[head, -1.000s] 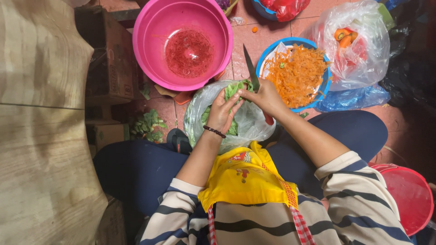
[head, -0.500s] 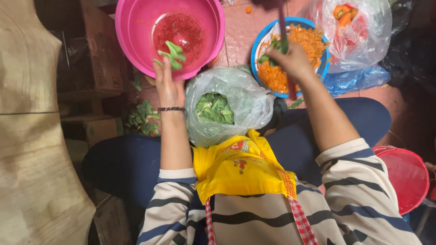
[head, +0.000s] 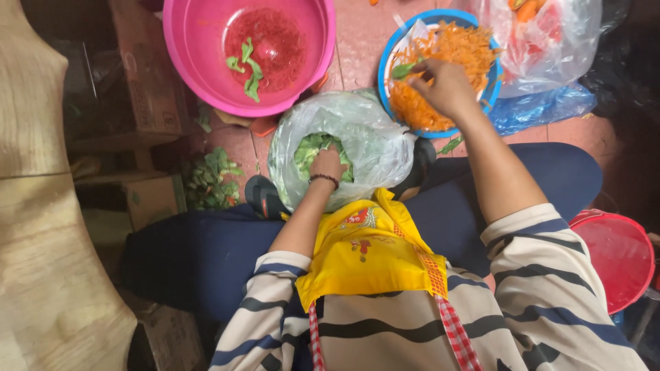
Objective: Cutting and sorting green leafy vegetables from a bag into a plastic bowl using a knife.
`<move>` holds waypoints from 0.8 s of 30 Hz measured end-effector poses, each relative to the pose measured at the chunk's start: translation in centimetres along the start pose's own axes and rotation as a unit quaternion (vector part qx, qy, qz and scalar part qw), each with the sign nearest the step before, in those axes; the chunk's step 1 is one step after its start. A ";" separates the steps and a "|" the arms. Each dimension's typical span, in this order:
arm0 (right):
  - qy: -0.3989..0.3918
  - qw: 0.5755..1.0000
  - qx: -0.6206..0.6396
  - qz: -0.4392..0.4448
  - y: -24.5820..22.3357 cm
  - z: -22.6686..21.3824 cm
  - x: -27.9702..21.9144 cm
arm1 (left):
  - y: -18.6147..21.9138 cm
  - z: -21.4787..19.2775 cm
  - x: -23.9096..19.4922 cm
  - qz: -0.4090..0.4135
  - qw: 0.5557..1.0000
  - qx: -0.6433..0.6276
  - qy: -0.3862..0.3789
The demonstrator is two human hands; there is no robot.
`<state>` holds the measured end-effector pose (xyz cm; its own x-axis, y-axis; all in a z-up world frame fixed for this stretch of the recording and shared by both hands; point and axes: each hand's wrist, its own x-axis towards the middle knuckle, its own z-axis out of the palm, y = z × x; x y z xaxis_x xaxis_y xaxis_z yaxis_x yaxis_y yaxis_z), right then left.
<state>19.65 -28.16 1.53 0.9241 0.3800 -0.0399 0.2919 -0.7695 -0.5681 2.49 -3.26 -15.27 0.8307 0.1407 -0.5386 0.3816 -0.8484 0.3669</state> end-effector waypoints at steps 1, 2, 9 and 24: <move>0.006 1.000 -0.002 0.001 -0.4 0.2 0.0 | -0.7 1.3 1.4 0.006 1.000 0.001 0.002; -0.033 0.999 0.010 0.005 -0.7 0.4 0.1 | -1.4 2.6 2.8 0.005 1.000 -0.002 -0.030; -0.101 0.985 0.136 -0.025 -7.1 -0.1 -2.2 | -1.3 -10.1 -1.2 0.116 0.981 -0.151 -0.018; -0.085 0.921 0.377 0.045 -9.8 7.5 -5.6 | 3.0 -10.4 -4.4 0.204 0.720 -0.663 -0.008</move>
<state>9.78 -18.95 1.17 0.8659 0.4562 -0.2053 -0.0960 -0.2511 -0.9632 4.17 -1.11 -3.92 0.9826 0.0021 -0.1857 0.1679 0.4181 0.8928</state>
